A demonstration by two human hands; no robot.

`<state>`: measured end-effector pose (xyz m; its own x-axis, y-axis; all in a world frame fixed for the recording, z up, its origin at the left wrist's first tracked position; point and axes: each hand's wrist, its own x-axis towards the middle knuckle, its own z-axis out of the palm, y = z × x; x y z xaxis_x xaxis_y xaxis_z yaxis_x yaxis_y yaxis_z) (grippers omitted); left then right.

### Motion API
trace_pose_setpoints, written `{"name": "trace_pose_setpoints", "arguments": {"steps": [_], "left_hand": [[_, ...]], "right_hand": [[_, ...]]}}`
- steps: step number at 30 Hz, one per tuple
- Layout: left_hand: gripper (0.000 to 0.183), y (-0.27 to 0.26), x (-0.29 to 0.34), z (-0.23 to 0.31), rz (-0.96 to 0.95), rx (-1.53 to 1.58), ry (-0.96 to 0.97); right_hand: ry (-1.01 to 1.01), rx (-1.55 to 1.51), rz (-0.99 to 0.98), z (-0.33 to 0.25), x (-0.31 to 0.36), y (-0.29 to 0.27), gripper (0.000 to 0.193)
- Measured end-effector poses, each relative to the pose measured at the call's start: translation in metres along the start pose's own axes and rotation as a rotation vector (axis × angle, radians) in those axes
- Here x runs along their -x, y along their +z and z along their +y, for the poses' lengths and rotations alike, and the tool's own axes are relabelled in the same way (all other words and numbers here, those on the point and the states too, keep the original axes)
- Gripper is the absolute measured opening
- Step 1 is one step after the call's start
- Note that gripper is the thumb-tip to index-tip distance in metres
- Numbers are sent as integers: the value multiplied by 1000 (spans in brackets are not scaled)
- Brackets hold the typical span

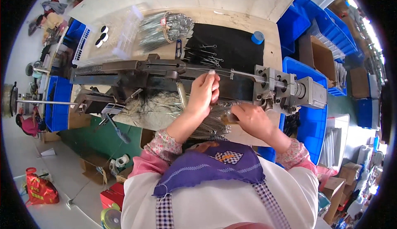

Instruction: The worker is using a machine to process or assemble hygiene products, possibly cleaning or threading components.

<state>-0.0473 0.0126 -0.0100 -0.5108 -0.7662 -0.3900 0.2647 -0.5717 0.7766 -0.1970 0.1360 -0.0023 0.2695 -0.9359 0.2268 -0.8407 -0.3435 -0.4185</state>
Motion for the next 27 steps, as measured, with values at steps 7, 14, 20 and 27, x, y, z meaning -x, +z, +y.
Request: {"name": "trace_pose_setpoints", "arguments": {"steps": [7, 14, 20, 27], "left_hand": [[27, -16, -3, -2, 83, 19, 216], [22, -12, 0, 1, 75, 72, 163], [27, -14, -2, 0, 119, 144, 160], [70, -13, -5, -4, -270, 210, 201]], "right_hand": [[3, 51, 350, 18, -108, -49, 27], [280, -491, -353, 33, -153, -25, 24], [307, -703, -357, 45, -156, -33, 21], [400, -792, -529, 43, -162, -42, 28]]}}
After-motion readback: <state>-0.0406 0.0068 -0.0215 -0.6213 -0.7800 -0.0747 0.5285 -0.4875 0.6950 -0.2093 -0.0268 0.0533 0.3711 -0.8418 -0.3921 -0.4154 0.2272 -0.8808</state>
